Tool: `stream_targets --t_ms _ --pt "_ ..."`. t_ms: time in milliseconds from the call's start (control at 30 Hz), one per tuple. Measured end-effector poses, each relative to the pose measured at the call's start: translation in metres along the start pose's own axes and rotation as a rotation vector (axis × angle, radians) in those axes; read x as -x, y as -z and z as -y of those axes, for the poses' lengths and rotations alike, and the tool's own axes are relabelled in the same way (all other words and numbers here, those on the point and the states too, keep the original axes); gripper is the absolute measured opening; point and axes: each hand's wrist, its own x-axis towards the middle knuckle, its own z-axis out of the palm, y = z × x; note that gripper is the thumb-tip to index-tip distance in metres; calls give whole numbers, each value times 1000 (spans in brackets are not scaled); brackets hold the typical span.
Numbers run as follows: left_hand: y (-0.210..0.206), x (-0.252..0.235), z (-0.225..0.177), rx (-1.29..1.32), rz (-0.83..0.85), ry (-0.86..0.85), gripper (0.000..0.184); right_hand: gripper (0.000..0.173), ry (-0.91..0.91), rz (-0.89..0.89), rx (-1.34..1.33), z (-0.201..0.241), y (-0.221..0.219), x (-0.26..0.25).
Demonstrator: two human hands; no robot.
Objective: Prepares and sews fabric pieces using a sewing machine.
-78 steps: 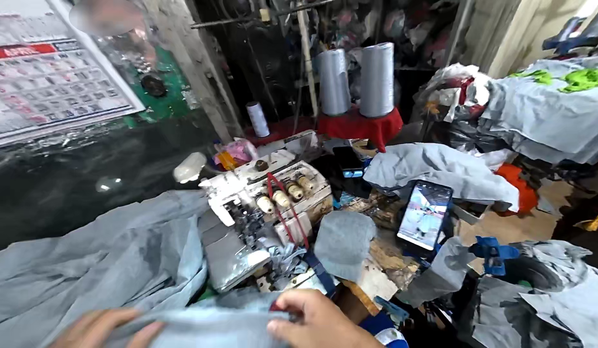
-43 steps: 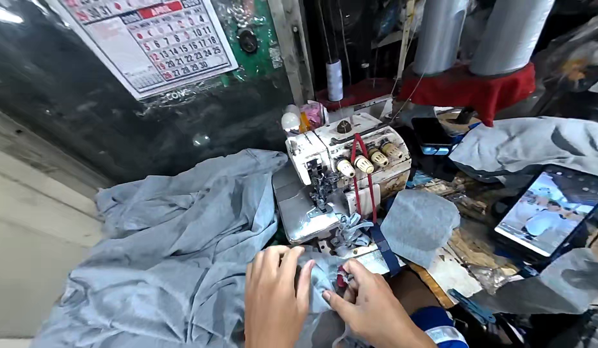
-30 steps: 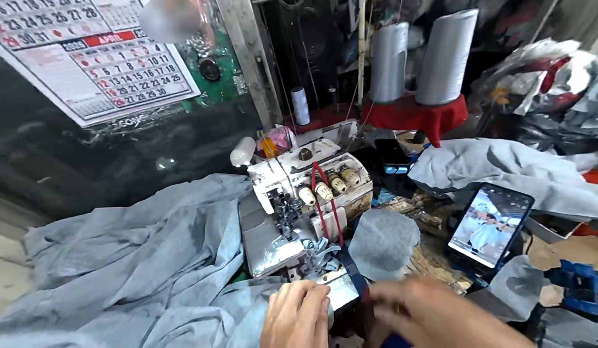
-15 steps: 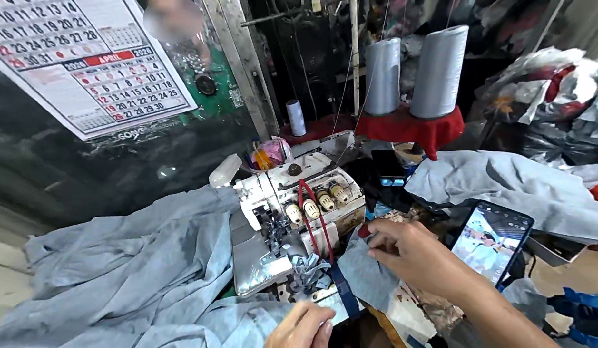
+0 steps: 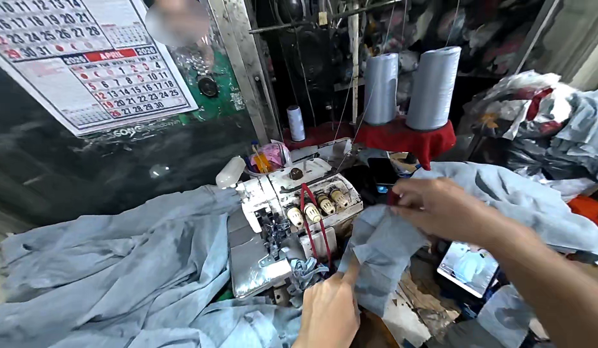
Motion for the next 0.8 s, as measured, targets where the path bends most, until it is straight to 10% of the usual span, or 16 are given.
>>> stream_targets --t_ms 300,567,700,800 --pt "17 41 10 128 -206 78 45 21 54 -294 120 33 86 -24" --pt "16 8 25 57 420 335 63 27 155 -14 -201 82 6 69" --pt "54 74 37 155 -61 182 35 33 21 74 -572 80 -47 101" --pt "56 119 23 916 -194 210 41 34 17 23 -730 88 -66 115"
